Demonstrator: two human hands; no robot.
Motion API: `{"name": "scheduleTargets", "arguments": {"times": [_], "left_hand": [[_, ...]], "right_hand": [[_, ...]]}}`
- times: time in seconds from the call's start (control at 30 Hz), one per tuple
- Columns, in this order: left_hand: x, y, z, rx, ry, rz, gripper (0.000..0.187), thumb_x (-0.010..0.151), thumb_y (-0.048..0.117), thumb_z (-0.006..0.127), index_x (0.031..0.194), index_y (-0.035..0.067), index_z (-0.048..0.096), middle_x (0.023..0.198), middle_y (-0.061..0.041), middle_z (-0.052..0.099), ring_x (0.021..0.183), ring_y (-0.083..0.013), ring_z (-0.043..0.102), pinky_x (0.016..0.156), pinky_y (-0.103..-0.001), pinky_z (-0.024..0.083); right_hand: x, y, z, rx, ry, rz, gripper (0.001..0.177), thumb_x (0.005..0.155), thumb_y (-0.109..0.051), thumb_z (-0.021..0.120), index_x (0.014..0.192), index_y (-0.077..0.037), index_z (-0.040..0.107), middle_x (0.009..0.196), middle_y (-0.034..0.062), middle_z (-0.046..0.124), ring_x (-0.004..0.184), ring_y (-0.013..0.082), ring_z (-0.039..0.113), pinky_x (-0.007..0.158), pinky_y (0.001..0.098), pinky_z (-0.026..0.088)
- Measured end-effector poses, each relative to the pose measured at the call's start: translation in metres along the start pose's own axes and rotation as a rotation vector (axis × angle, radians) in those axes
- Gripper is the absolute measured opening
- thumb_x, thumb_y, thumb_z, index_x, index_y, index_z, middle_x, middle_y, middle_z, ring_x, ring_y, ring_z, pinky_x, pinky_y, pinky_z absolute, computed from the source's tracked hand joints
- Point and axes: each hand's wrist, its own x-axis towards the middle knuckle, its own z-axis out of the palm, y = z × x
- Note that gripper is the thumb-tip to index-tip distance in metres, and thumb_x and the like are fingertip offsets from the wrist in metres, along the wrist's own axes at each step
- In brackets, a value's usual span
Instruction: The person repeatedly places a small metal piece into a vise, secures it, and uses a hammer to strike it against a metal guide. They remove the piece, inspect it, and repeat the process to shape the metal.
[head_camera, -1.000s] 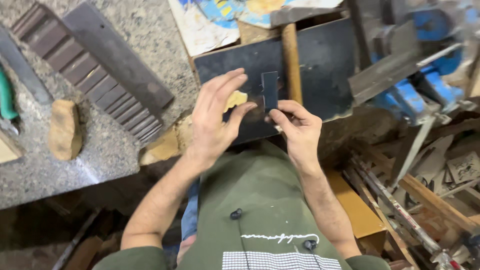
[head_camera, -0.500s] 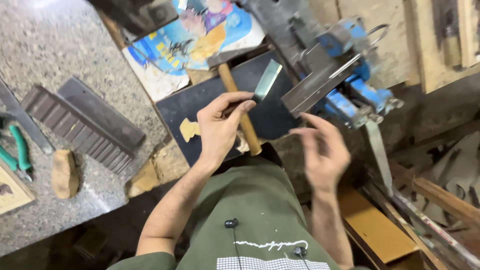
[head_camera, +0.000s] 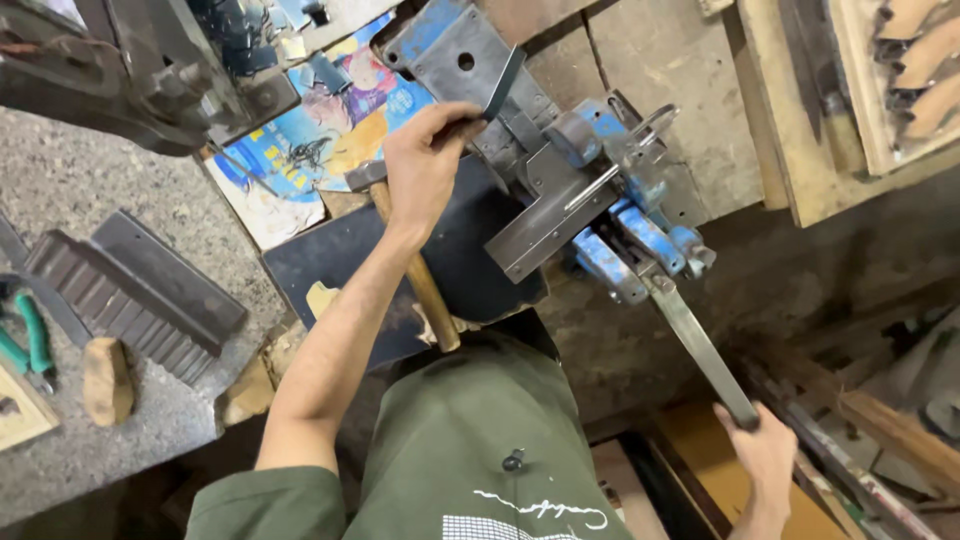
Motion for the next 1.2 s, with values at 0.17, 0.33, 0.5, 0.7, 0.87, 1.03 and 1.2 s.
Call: {"name": "scheduleTargets", "arguments": {"times": [0.17,0.33,0.5,0.7,0.87,1.03,1.2], "left_hand": [[0.013,-0.018,0.013,0.074,0.006,0.004,0.014,0.091,0.000,0.076,0.105,0.001,0.075,0.092,-0.007,0.076,0.078,-0.0119,0.068,0.072,-0.026,0.054],[0.015,-0.022,0.015,0.210,0.007,0.164,0.015,0.093,-0.003,0.074,0.106,0.003,0.074,0.099,-0.009,0.075,0.088,-0.0213,0.074,0.078,-0.030,0.057],[0.013,-0.017,0.012,0.290,-0.020,0.243,0.018,0.091,-0.003,0.074,0.108,0.004,0.074,0.105,-0.009,0.075,0.092,-0.0264,0.074,0.080,-0.034,0.057],[0.015,-0.022,0.017,0.282,-0.042,0.295,0.022,0.092,-0.006,0.069,0.110,0.006,0.072,0.107,-0.007,0.073,0.093,-0.0243,0.076,0.080,-0.032,0.060],[0.015,-0.030,0.021,0.437,-0.033,0.348,0.019,0.092,-0.002,0.072,0.108,0.008,0.074,0.106,-0.005,0.073,0.088,-0.0275,0.074,0.076,-0.035,0.058],[0.013,-0.036,0.022,0.466,-0.041,0.373,0.019,0.092,-0.002,0.073,0.107,0.008,0.074,0.106,-0.005,0.073,0.089,-0.0278,0.073,0.075,-0.036,0.058],[0.018,-0.040,0.018,0.456,-0.043,0.398,0.019,0.091,-0.002,0.074,0.107,0.007,0.074,0.106,-0.006,0.073,0.087,-0.0276,0.073,0.075,-0.036,0.058]], "right_hand": [[-0.024,0.053,-0.042,-0.094,0.118,0.089,0.031,0.086,-0.035,0.078,0.111,-0.016,0.078,0.070,0.0170,0.069,0.068,0.0332,0.065,0.070,0.0432,0.053],[-0.020,0.065,-0.057,-0.186,0.152,-0.021,0.034,0.074,-0.023,0.075,0.108,-0.019,0.078,0.072,0.0147,0.070,0.073,0.0351,0.068,0.074,0.0427,0.054],[-0.006,0.050,-0.041,-0.142,0.151,-0.025,0.024,0.080,-0.028,0.077,0.100,-0.015,0.075,0.069,0.0161,0.067,0.071,0.0370,0.067,0.071,0.0442,0.053],[-0.010,0.052,-0.036,-0.121,0.121,-0.002,0.034,0.084,-0.041,0.083,0.090,-0.009,0.072,0.065,0.0156,0.064,0.066,0.0363,0.064,0.069,0.0440,0.052],[-0.001,0.039,-0.029,-0.080,0.122,0.004,0.038,0.082,-0.043,0.083,0.088,-0.007,0.072,0.066,0.0135,0.066,0.065,0.0339,0.065,0.072,0.0460,0.053],[0.005,0.020,-0.013,-0.014,0.064,-0.027,0.042,0.086,-0.046,0.083,0.104,-0.009,0.074,0.077,0.0153,0.068,0.068,0.0328,0.066,0.067,0.0442,0.053],[0.007,0.022,-0.012,-0.039,0.053,0.007,0.039,0.085,-0.044,0.083,0.097,-0.007,0.076,0.071,0.0165,0.068,0.069,0.0322,0.066,0.072,0.0429,0.054]]}}
